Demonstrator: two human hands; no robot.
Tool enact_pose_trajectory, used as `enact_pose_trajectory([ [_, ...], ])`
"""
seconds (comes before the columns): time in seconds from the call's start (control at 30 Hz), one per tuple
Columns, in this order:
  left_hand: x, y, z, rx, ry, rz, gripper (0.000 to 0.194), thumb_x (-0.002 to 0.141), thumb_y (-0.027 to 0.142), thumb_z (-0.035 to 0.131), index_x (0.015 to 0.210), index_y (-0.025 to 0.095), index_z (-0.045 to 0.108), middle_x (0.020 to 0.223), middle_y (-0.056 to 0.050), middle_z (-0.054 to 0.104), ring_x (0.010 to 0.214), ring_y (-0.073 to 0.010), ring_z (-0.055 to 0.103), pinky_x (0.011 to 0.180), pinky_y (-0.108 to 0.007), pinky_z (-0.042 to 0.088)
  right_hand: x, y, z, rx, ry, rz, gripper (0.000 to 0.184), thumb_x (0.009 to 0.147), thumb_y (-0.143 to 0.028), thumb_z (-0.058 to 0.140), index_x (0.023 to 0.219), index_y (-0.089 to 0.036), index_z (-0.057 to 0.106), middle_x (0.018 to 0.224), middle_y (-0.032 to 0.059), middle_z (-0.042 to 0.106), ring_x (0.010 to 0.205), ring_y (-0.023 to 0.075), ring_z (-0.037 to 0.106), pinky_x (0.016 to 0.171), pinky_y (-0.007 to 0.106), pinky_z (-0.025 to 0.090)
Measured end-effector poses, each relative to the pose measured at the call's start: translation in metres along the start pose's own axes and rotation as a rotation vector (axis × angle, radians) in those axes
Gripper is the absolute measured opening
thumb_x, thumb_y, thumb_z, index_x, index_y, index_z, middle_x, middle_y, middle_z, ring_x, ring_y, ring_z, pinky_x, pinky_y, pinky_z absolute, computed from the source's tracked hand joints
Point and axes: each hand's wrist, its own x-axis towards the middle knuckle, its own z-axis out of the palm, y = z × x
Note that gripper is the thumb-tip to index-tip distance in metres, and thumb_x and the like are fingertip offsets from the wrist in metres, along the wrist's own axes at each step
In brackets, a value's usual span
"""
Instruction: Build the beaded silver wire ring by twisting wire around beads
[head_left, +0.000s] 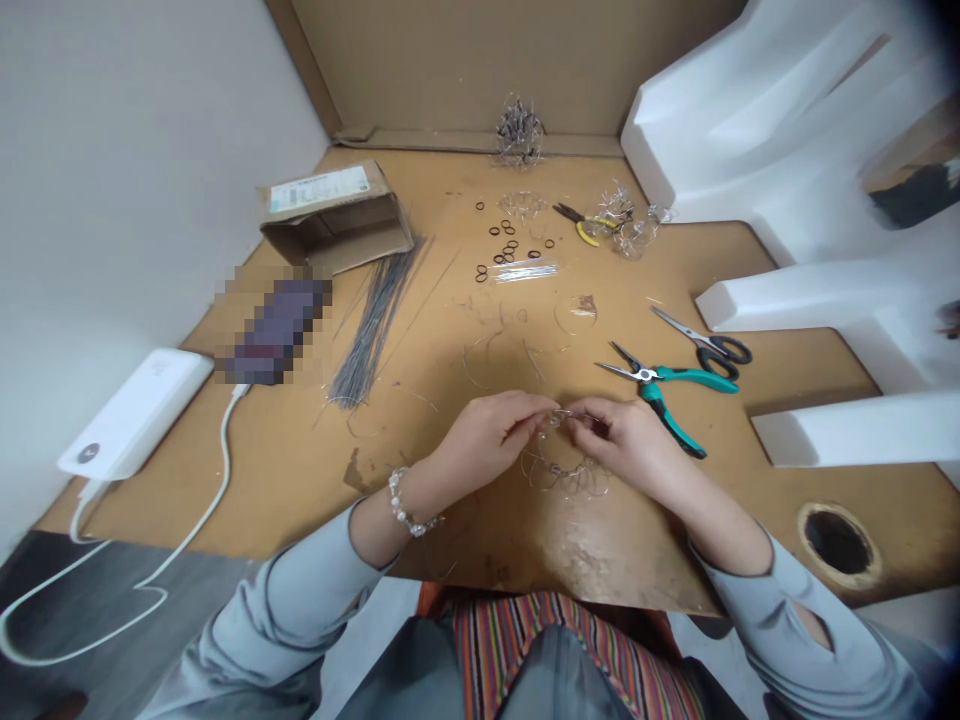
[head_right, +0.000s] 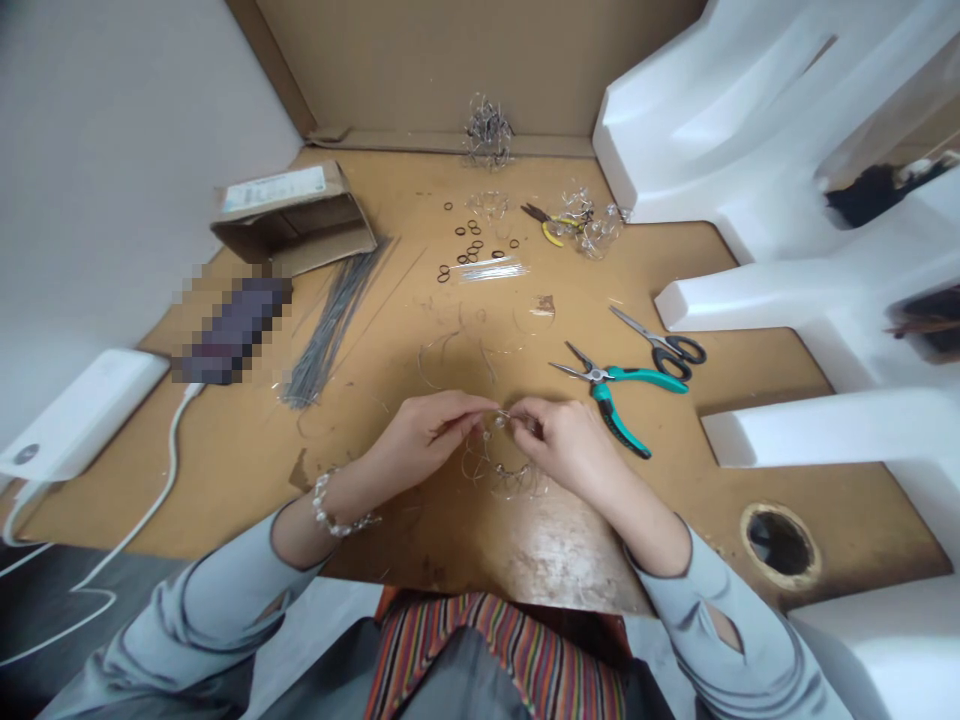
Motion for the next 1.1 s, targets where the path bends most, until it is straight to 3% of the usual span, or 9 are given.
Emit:
enact_pose_trajectory([
  [0.3,-0.001,-0.004,0.007,0.224,-0.039,0.022,0.026,0.088,0.013,0.045,0.105,0.017,0.065,0.084,-0.005,0.065,0.075,-0.014,0.061,0.069,-0.025,0.048,-0.003,-0.006,0.002,-0.013,0.029,-0.018,0.018,0.08,-0.022,0.049,0.083,-0.019,0.066,0.057,-0.0015,0.057,0.049,0.0097,0.047,0.051,0.021,0.033],
  [0.7,-0.003,0.003,0.013,0.522,-0.126,0.067,0.02,0.089,0.017,0.044,0.086,0.015,0.064,0.074,-0.004,0.057,0.068,-0.0143,0.055,0.06,-0.024,0.042,-0.003,-0.007,0.006,-0.065,0.034,-0.017,0.016,0.079,-0.02,0.048,0.08,-0.019,0.064,0.062,0.0021,0.064,0.051,0.0117,0.053,0.053,0.023,0.035],
  [1.1,-0.006,0.005,0.017,0.592,-0.105,0.1,0.017,0.088,0.013,0.044,0.081,0.014,0.059,0.071,-0.003,0.055,0.066,-0.0148,0.054,0.058,-0.025,0.042,-0.002,-0.009,0.007,-0.098,0.01,0.019,0.013,0.077,-0.021,0.049,0.075,-0.019,0.061,0.058,0.0006,0.06,0.05,0.0122,0.052,0.052,0.023,0.034],
])
